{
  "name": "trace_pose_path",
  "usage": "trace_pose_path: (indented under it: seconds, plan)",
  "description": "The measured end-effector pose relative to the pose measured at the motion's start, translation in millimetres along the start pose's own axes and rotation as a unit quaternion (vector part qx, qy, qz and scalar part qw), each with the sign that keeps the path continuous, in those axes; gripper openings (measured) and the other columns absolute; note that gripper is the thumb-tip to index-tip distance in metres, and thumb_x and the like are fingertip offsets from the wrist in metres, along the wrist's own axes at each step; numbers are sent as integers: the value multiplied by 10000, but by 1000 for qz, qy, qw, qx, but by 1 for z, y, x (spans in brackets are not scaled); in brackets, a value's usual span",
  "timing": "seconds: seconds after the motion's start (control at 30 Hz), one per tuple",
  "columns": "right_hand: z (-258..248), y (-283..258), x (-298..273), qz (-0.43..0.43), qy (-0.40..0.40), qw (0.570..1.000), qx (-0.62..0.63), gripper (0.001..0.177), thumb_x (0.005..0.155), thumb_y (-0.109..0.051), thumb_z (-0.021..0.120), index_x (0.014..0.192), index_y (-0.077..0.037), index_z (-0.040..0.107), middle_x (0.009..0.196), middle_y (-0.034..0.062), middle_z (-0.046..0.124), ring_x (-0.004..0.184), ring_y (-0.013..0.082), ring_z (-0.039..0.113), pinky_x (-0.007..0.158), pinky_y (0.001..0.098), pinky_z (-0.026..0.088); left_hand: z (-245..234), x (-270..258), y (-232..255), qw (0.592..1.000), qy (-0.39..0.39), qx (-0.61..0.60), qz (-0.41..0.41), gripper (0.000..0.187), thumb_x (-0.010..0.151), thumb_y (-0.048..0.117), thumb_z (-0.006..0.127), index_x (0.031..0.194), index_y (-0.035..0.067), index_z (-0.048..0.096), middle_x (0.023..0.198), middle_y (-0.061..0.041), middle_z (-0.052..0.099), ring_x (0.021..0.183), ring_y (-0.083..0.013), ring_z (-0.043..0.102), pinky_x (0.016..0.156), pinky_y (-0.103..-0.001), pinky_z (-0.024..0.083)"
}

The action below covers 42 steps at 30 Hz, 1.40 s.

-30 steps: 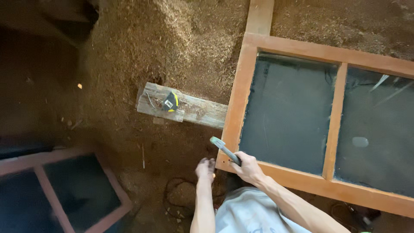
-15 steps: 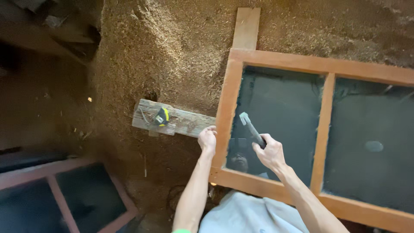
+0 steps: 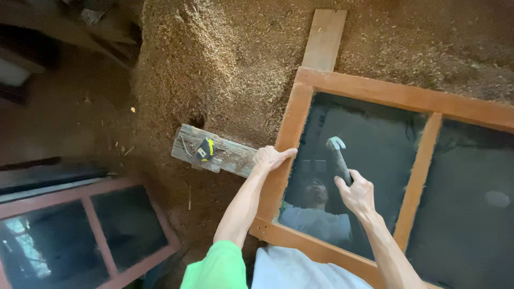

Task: The person uses a hammer to drive nails into a wooden window frame. They repeatedly position nails and strike them along the frame's edges and corners, occasionally repositioning the frame to access different sections.

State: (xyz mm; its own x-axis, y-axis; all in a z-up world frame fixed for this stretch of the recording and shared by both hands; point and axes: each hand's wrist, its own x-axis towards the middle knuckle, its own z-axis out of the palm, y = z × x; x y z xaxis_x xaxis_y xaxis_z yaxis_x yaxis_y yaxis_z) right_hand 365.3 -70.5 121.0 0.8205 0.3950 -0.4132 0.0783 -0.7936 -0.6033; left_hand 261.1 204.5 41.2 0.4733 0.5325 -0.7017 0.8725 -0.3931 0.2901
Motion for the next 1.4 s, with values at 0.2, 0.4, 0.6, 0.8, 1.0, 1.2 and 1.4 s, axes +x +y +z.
trace_pose_path:
  seconds: [0.2, 0.4, 0.6, 0.8, 1.0, 1.2, 1.4]
  plan:
    - [10, -1, -29, 53, -13, 999, 7, 417, 858, -334, 747, 1162, -50, 738, 771, 171, 749, 715, 264, 740, 716, 389, 561, -12, -17, -3, 998, -3, -43, 37, 1071, 597, 911, 599, 1203, 39, 731, 1158, -257, 723, 1123, -376, 694, 942, -472, 541]
    - [-8, -36, 17, -111, 69, 991, 2, 332, 859, -305, 749, 1042, -29, 729, 765, 183, 708, 691, 284, 715, 692, 398, 553, -12, -41, -16, 999, -20, -49, 14, 979, 635, 882, 660, 1144, 55, 772, 1127, -242, 742, 1093, -359, 714, 933, -459, 554]
    - [-5, -116, 173, -286, 77, 942, -156, 236, 890, -184, 676, 989, 13, 591, 963, 273, 641, 883, 469, 627, 769, 549, 497, -10, -68, -26, 988, -26, -152, 0, 853, 603, 789, 725, 1145, 133, 785, 1093, -212, 748, 1095, -345, 710, 941, -448, 551]
    - [62, -195, 291, -255, -117, 921, -272, 232, 865, -220, 601, 1061, -110, 658, 1095, 191, 692, 1039, 407, 637, 902, 514, 520, -11, -73, -21, 991, -13, -127, -28, 892, 617, 800, 744, 1156, 89, 757, 1117, -232, 736, 1125, -364, 695, 966, -456, 543]
    - [86, -197, 320, -260, -125, 866, -408, 275, 887, -315, 544, 1053, -179, 716, 1114, 55, 762, 1149, 288, 624, 943, 483, 467, -19, -70, -13, 988, -26, -144, -49, 895, 604, 782, 765, 1176, 95, 744, 1126, -215, 737, 1133, -354, 692, 982, -451, 535]
    - [51, -190, 329, -161, -152, 871, -438, 350, 896, -305, 527, 1147, -205, 749, 1155, 105, 750, 1163, 293, 646, 983, 486, 432, -26, -66, -5, 984, -31, -158, -71, 900, 591, 759, 762, 1205, 104, 716, 1131, -207, 739, 1121, -345, 702, 971, -448, 537]
    - [-9, -158, 323, -54, -169, 913, -366, 406, 932, -342, 517, 1163, -103, 751, 1237, 181, 725, 1169, 370, 677, 966, 513, 531, -30, -53, 1, 987, -36, -146, -52, 892, 599, 768, 754, 1165, 78, 740, 1112, -209, 749, 1103, -342, 710, 961, -444, 542]
